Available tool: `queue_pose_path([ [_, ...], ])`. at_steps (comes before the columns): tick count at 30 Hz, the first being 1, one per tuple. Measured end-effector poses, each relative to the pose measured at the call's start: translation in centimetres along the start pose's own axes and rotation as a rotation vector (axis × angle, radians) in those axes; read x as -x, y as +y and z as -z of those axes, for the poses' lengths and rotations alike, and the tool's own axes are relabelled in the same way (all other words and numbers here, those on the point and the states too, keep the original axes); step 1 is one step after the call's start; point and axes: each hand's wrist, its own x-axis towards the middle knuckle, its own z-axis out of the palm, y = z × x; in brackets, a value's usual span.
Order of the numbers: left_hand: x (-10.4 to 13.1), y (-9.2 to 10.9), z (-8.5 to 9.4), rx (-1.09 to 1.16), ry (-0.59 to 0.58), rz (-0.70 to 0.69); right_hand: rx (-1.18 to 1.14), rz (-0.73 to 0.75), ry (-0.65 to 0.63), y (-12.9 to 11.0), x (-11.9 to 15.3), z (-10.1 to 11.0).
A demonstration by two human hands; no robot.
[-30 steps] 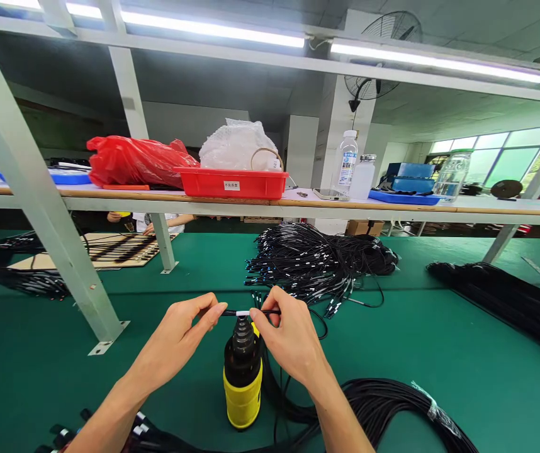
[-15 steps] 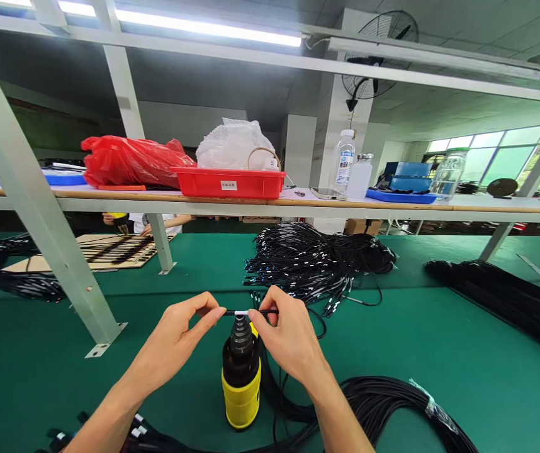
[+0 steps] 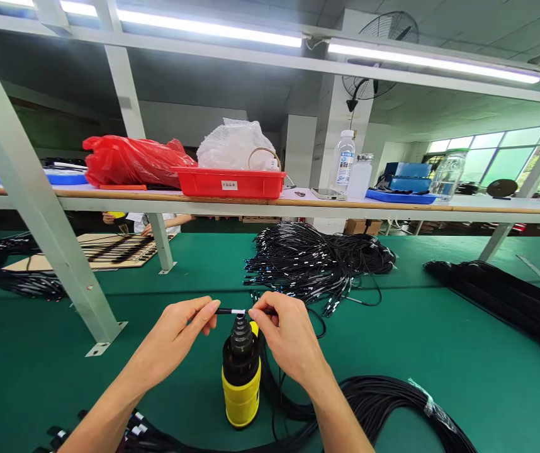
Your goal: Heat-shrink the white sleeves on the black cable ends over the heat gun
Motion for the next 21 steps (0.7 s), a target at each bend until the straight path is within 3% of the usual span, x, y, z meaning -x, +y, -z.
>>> queue_pose_path([
  [21,-0.03,-0.04,0.08,0.051,0.036,-0.064,-0.02,-0.034,0.016,0.65,-0.22,0.04],
])
